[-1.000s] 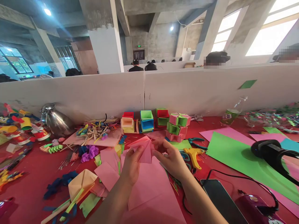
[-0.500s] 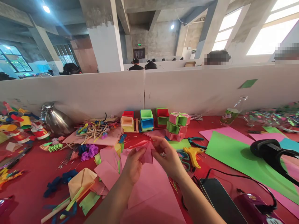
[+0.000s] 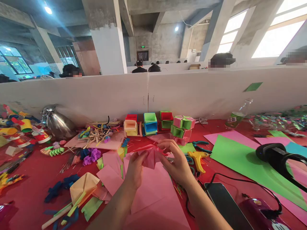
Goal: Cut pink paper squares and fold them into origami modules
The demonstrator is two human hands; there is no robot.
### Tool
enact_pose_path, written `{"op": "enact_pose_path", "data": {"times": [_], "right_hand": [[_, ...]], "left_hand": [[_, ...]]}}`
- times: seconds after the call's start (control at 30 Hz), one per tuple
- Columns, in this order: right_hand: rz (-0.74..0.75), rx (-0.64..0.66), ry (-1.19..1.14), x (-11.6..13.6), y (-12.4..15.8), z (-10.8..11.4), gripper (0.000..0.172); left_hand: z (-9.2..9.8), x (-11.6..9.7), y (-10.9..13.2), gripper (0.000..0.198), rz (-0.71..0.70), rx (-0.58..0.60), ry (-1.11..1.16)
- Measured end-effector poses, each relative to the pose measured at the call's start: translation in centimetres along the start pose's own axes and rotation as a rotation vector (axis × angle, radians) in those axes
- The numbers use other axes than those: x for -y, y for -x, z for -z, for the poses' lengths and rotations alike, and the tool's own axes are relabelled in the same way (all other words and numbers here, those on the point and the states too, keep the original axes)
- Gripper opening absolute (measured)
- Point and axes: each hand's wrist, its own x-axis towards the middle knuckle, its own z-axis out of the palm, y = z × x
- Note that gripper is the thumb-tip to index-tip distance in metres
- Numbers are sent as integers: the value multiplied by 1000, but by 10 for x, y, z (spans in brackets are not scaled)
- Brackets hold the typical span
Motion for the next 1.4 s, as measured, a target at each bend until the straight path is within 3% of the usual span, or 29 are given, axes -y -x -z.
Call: {"op": "enact_pose_path", "data": {"times": [0.27, 0.5, 0.6, 0.7, 0.83, 1.0, 1.17, 1.3, 1.4], "right_hand": [[25, 25, 78, -1, 0, -7, 18], [34, 18, 98, -3, 1, -7, 26], [49, 27, 88, -4, 2, -8, 28], [62, 43, 56, -3, 3, -7, 22], [99, 172, 20, 4, 2, -1, 10], [122, 262, 55, 8, 1, 5, 32], [83, 177, 28, 4, -1, 3, 6], [96, 61, -15, 2, -1, 5, 34], [107, 57, -6, 2, -1, 7, 34]], "left_hand": [[1, -2, -1, 22, 17, -114, 59], [-3, -4, 3, 21, -55, 7, 26], [-3, -5, 2, 21, -68, 3, 14], [-3, -6, 2, 23, -47, -42, 34], [0, -9, 1, 25, -27, -44, 20], [5, -5, -2, 29, -89, -34, -86], [6, 0, -3, 34, -163, -35, -223], [10, 3, -3, 31, -199, 31, -326], [13, 3, -1, 23, -246, 114, -372]]}}
